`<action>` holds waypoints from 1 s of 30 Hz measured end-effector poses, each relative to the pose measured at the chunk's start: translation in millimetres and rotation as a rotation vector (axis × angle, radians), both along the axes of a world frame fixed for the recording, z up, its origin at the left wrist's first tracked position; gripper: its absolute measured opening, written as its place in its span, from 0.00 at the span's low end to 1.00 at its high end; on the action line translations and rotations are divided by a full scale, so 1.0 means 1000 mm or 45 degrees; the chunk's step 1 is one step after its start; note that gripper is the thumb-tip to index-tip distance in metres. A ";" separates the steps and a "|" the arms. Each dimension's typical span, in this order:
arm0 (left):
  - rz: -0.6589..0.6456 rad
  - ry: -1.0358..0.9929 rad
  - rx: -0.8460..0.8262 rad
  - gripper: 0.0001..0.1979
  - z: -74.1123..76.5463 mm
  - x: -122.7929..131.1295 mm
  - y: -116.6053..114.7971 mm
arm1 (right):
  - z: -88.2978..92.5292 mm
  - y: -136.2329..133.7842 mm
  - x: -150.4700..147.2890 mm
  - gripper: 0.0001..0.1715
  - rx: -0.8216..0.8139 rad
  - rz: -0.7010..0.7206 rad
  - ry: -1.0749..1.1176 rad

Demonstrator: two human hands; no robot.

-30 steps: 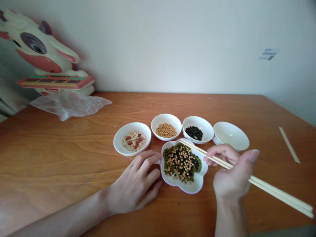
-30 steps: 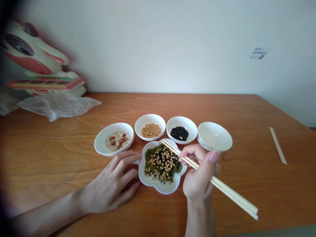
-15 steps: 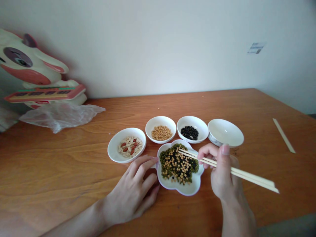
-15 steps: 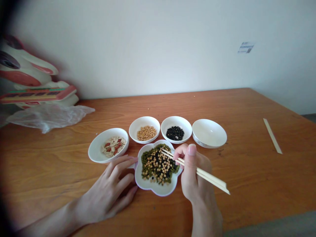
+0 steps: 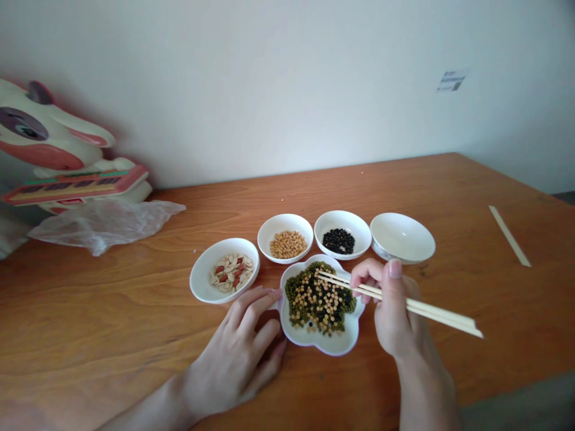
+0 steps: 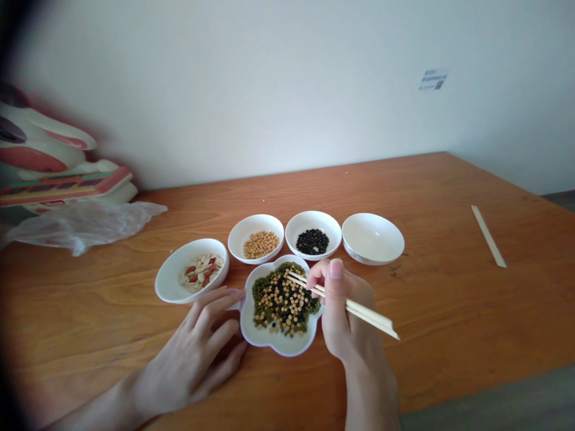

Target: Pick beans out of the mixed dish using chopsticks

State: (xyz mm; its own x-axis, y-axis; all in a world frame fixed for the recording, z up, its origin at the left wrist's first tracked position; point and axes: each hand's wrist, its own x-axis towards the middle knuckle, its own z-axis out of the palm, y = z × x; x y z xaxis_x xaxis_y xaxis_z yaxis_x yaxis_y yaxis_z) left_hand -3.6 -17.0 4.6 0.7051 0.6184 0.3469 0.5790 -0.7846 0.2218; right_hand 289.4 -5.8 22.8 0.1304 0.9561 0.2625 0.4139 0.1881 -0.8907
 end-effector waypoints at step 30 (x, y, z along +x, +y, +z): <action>-0.011 0.001 0.006 0.13 0.000 0.001 0.002 | 0.005 0.001 -0.012 0.50 -0.014 -0.092 0.118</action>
State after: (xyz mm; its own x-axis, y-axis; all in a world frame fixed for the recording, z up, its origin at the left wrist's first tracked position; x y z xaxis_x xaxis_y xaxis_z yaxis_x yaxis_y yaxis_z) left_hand -3.0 -14.8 4.2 0.7106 0.6107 0.3493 0.5724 -0.7905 0.2177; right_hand 277.7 -5.2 27.3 0.2220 0.9461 0.2357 0.3417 0.1509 -0.9276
